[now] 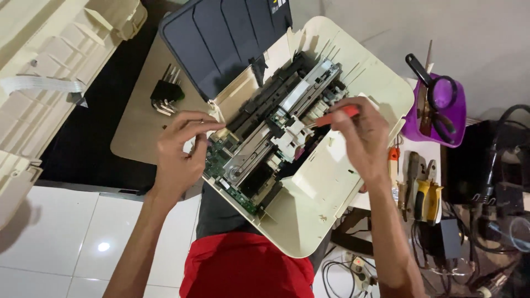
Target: Repairing the internal components of a printer by manipulating ribbon cables and using a screwdriver for adjustments.
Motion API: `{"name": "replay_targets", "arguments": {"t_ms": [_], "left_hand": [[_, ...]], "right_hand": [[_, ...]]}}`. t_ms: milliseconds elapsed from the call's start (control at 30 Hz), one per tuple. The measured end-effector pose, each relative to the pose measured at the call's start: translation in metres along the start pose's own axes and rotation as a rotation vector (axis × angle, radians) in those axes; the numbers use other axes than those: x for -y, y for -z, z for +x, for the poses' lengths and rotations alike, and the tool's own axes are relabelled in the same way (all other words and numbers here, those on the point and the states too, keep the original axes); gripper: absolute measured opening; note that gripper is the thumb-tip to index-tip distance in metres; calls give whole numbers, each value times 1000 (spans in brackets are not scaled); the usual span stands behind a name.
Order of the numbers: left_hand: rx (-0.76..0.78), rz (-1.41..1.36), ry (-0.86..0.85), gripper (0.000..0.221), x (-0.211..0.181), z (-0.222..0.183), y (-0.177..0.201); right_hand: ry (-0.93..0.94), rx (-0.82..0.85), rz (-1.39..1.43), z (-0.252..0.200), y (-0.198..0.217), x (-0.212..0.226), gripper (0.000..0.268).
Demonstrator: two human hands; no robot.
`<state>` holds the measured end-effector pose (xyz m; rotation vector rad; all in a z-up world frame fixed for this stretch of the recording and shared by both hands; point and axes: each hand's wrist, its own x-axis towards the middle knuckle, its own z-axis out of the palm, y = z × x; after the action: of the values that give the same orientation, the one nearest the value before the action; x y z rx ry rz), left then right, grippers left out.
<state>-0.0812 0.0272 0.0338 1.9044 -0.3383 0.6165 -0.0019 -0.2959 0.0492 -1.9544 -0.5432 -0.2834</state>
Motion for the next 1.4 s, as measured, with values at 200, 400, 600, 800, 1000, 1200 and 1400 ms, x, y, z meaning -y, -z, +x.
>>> {"name": "replay_targets", "arguments": {"t_ms": [200, 400, 600, 800, 1000, 1200, 1400], "left_hand": [[201, 450, -352, 32, -44, 40, -13], [753, 315, -145, 26, 3, 111, -94], [768, 177, -172, 10, 65, 153, -165], [845, 129, -208, 14, 145, 154, -194], [821, 96, -161, 26, 139, 160, -188], [929, 182, -78, 20, 122, 167, -174], [974, 220, -4, 19, 116, 172, -169]], "right_hand": [[-33, -99, -176, 21, 25, 0, 21], [-72, 60, -571, 68, 25, -27, 20], [-154, 123, -694, 104, 11, -69, 27], [-55, 112, -673, 106, 8, -90, 17], [15, 58, -544, 109, -4, -75, 16], [60, 67, -509, 111, 5, -87, 9], [115, 71, -462, 114, 3, -101, 5]]}}
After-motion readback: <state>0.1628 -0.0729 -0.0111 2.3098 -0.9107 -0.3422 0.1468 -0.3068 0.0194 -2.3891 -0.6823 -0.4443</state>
